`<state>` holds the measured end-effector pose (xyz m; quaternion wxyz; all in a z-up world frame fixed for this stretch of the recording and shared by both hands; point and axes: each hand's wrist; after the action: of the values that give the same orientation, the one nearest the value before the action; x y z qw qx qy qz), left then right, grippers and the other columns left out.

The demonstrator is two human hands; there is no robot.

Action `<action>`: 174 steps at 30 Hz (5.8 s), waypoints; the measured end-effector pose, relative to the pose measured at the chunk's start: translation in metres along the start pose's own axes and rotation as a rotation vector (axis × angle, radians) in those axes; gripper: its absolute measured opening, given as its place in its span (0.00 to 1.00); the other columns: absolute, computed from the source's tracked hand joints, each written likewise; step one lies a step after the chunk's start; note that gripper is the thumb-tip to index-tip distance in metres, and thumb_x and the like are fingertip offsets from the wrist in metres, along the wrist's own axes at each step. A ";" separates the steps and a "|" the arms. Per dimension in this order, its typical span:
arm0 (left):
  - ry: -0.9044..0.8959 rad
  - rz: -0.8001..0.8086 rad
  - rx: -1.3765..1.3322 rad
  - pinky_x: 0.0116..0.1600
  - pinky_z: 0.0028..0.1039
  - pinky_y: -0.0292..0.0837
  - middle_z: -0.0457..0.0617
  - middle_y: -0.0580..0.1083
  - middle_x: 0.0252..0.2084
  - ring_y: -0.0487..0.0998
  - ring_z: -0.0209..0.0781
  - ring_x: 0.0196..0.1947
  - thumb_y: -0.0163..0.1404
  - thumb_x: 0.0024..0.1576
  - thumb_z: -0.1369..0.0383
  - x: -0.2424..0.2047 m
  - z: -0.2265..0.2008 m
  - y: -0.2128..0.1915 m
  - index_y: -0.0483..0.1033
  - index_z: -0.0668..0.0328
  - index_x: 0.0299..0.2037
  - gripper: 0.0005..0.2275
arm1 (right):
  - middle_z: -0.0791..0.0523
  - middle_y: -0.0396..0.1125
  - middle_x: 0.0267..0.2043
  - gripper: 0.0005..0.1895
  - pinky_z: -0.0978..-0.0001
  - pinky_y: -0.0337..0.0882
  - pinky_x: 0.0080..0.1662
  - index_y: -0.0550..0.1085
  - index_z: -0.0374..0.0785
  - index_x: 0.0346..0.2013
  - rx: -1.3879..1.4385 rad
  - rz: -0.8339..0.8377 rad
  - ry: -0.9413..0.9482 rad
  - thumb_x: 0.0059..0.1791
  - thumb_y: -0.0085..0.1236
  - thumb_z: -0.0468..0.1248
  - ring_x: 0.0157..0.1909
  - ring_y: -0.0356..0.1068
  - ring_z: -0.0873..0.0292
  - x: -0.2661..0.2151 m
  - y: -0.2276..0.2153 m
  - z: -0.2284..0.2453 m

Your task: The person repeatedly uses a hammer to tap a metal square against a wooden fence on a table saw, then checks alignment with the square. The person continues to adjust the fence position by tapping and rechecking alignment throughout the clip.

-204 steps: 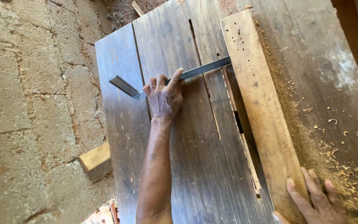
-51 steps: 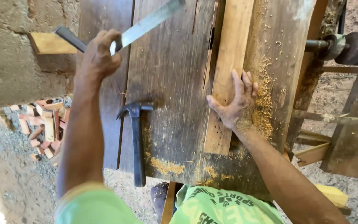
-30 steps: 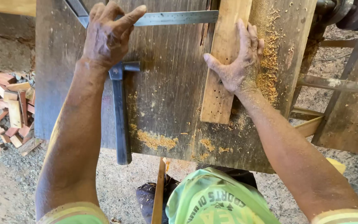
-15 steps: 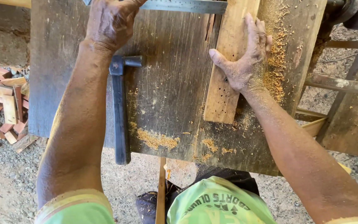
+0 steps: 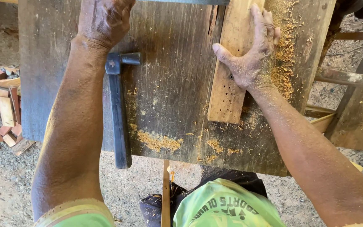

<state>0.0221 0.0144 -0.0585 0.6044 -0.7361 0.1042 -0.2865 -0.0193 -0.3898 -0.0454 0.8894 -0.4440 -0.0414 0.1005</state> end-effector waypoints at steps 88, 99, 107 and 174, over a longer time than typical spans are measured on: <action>-0.157 0.159 0.031 0.55 0.44 0.64 0.51 0.70 0.42 0.69 0.52 0.45 0.61 0.58 0.65 0.276 0.155 0.101 0.76 0.36 0.64 0.22 | 0.41 0.43 0.77 0.57 0.34 0.20 0.72 0.50 0.41 0.77 -0.020 0.025 0.154 0.43 0.62 0.64 0.81 0.35 0.44 0.255 0.003 -0.054; -0.157 0.066 0.036 0.54 0.46 0.66 0.53 0.71 0.43 0.69 0.53 0.45 0.63 0.58 0.65 0.274 0.155 0.109 0.77 0.33 0.63 0.21 | 0.40 0.45 0.76 0.56 0.33 0.21 0.72 0.54 0.37 0.75 0.024 -0.047 0.124 0.42 0.63 0.62 0.80 0.40 0.43 0.253 0.005 -0.055; -0.191 0.090 0.067 0.53 0.45 0.67 0.53 0.71 0.45 0.70 0.54 0.46 0.62 0.58 0.63 0.276 0.154 0.111 0.77 0.30 0.61 0.20 | 0.40 0.46 0.75 0.56 0.32 0.21 0.72 0.54 0.37 0.74 0.011 -0.038 0.137 0.40 0.64 0.62 0.79 0.41 0.44 0.254 0.004 -0.054; -0.268 0.169 -0.035 0.51 0.42 0.68 0.53 0.73 0.39 0.74 0.51 0.40 0.62 0.57 0.67 0.288 0.153 0.105 0.82 0.38 0.58 0.18 | 0.40 0.46 0.74 0.57 0.34 0.27 0.72 0.54 0.39 0.75 -0.060 -0.031 0.149 0.39 0.65 0.60 0.77 0.43 0.44 0.255 0.000 -0.048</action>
<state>0.3605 -0.0287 -0.0888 0.6217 -0.7669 0.0893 -0.1318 0.2377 -0.3727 -0.0780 0.8778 -0.4759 0.0149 0.0519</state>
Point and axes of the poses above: each hand's wrist, its own x-axis towards the middle knuckle, its own y-axis out of the palm, z = x × y
